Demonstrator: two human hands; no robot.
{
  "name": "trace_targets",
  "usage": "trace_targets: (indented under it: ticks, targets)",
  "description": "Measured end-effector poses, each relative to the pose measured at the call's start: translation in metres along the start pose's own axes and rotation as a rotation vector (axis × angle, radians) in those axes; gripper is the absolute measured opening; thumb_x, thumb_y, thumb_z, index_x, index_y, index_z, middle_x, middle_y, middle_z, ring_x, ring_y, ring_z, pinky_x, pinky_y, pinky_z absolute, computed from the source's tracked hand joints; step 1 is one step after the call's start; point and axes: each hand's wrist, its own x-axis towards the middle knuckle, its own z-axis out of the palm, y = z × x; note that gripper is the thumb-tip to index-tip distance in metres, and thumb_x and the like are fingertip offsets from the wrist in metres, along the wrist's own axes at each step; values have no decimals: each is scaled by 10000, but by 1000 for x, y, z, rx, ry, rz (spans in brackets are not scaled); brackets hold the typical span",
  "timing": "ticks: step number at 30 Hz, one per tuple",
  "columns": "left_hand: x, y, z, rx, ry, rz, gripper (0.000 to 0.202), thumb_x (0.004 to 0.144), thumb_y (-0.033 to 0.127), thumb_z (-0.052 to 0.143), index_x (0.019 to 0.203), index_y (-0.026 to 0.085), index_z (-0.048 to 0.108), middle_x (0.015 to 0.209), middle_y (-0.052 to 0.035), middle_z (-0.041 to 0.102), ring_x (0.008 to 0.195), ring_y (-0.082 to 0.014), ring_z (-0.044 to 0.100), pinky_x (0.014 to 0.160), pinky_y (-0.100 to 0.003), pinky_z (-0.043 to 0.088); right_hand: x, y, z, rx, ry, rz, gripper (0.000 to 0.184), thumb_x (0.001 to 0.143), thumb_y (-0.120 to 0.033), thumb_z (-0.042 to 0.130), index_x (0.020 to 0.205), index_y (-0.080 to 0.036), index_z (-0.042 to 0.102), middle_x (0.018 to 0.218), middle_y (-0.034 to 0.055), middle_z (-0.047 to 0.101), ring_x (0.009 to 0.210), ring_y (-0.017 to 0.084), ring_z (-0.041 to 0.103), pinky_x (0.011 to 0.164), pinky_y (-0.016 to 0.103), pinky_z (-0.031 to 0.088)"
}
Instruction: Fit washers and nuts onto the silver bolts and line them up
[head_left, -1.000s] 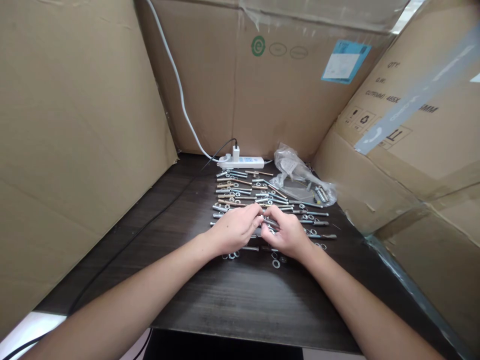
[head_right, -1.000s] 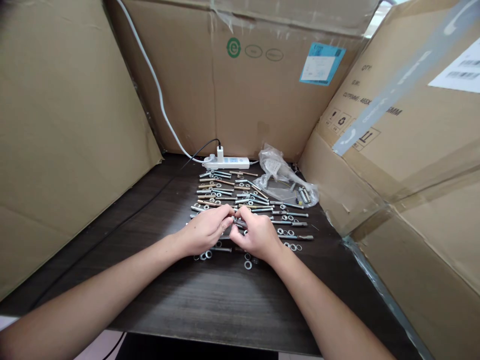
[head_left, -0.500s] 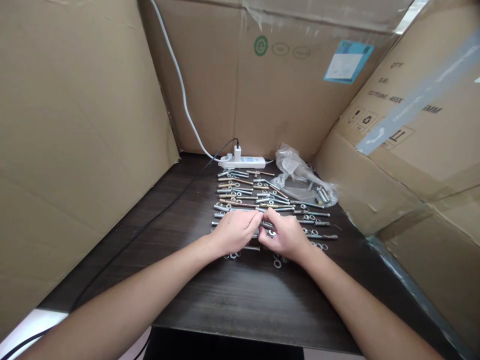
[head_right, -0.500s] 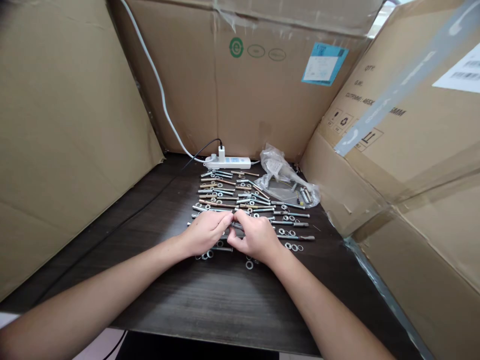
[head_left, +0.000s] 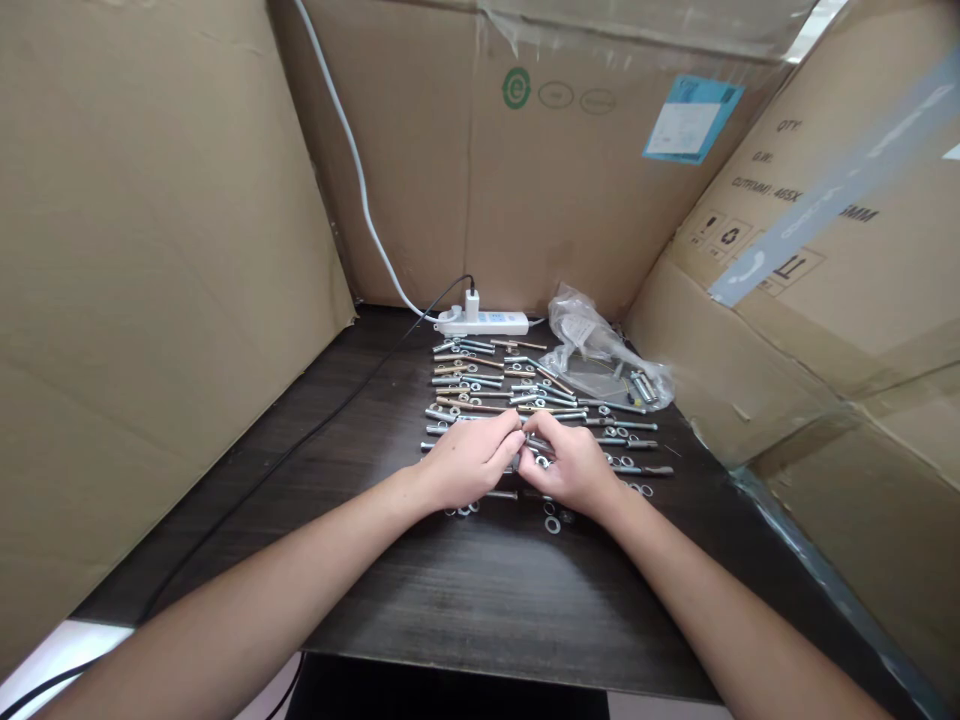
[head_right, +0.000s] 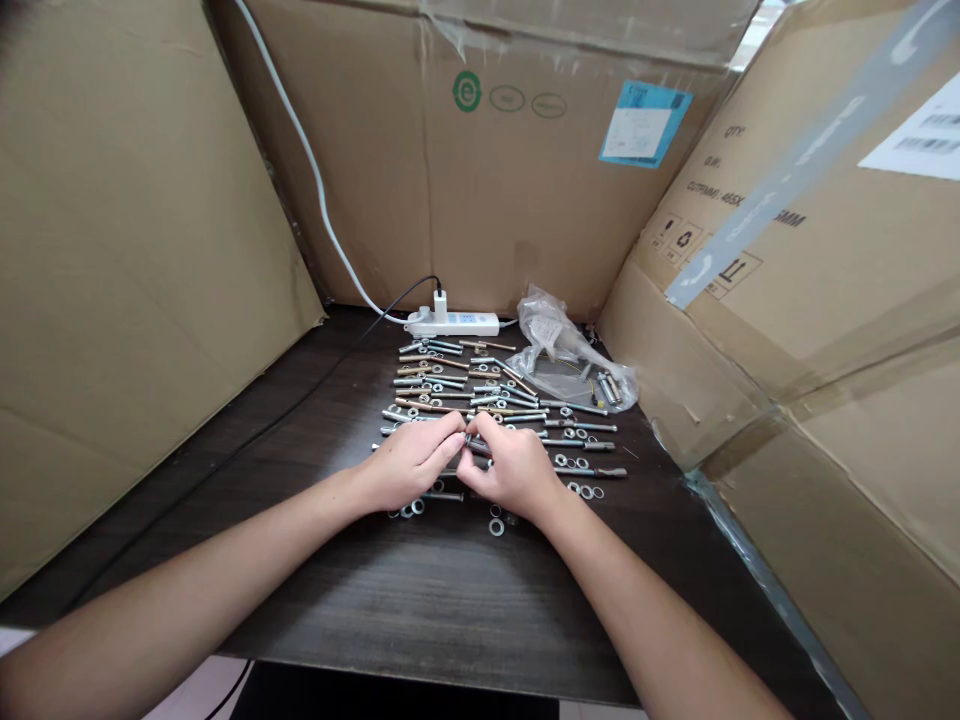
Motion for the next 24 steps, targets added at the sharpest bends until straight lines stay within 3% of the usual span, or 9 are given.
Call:
trace_targets:
  ticks: [8,14,18,24]
  targets:
    - [2,2,-3,112,-22,-11,422,976,343,254,690,178,517,623,12,553,567,-122,498,565,-241,316,-1,-2,0,5,6,-56,74,737,-236,537,801,-201,552,617,-21,617,489,114,568,507,197,392]
    - [-2,6,-6,18,83,21,159,932,276,356,957,193,490,874,-8,612,749,-151,566,670,-254,406,0,1,0,0,47,-21,138,739,-255,536,849,-187,585,573,-28,607,431,101,508,479,204,368]
    - [-2,6,-7,65,50,76,121,893,223,405,989,188,470,944,-27,603,802,-164,566,709,-269,422,0,4,-1,8,58,-32,165,742,-254,545,881,-182,598,623,-17,639,470,107,538,494,208,383]
    - [-1,7,-6,122,37,62,125,916,224,363,989,185,457,954,-42,603,826,-178,572,722,-288,421,1,6,-1,42,58,-77,200,759,-221,544,944,-197,613,841,19,710,666,144,643,639,229,463]
